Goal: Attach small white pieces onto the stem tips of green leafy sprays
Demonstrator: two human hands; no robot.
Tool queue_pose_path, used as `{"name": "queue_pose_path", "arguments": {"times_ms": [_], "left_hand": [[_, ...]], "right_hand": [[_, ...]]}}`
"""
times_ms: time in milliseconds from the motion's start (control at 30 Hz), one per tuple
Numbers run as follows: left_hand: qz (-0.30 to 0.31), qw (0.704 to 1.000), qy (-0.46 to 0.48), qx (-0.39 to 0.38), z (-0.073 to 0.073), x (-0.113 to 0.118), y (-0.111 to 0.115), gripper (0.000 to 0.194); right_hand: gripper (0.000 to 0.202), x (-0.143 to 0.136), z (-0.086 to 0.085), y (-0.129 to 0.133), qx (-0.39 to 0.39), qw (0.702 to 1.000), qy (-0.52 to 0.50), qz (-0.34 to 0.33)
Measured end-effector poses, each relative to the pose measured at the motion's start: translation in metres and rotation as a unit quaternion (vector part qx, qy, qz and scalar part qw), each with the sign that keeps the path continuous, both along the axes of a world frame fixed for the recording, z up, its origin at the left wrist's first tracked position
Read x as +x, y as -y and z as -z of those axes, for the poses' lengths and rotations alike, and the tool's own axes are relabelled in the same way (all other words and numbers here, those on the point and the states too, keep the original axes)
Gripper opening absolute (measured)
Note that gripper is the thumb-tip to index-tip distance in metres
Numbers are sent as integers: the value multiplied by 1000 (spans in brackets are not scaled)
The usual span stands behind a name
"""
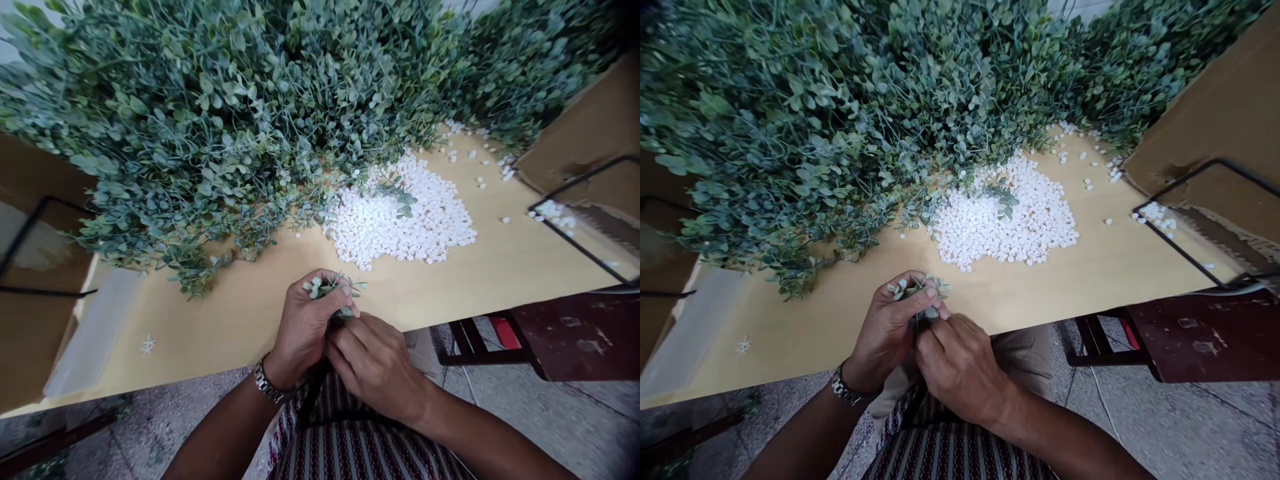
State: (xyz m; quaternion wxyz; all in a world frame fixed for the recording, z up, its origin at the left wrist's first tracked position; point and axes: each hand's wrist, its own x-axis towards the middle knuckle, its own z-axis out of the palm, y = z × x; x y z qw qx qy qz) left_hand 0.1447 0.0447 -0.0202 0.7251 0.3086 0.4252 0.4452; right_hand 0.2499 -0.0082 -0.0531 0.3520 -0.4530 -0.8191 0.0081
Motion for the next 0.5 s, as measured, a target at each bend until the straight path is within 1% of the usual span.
{"name": "queue_pose_path", "arguments": {"times_ms": [67,100,133,167,267,367,500], "left_hand": [[7,1000,-14,0,-1,-3,-4,15],[7,1000,-20,2,-2,-5,-6,16],[6,1000,-28,8,-2,-7,-8,15],[3,999,-39,16,-2,-9,-10,15],[6,997,-63,35,-2,-12,-15,14],[8,998,-62,26,-2,-11,-17,14],[16,997,-73,18,-2,-9,-19,14]], "right_hand": [[19,13,-5,-4,-32,997,-39,-51],[16,22,-8,-7,-44,995,-64,-64],[14,32,-11,-12,-48,993,-87,-62],[15,43,-13,-18,-41,994,-97,-30],[10,68,-16,-41,-72,995,-34,65],[10,74,-13,-60,-96,992,13,81],[12,67,-9,-67,-111,988,57,88]]}}
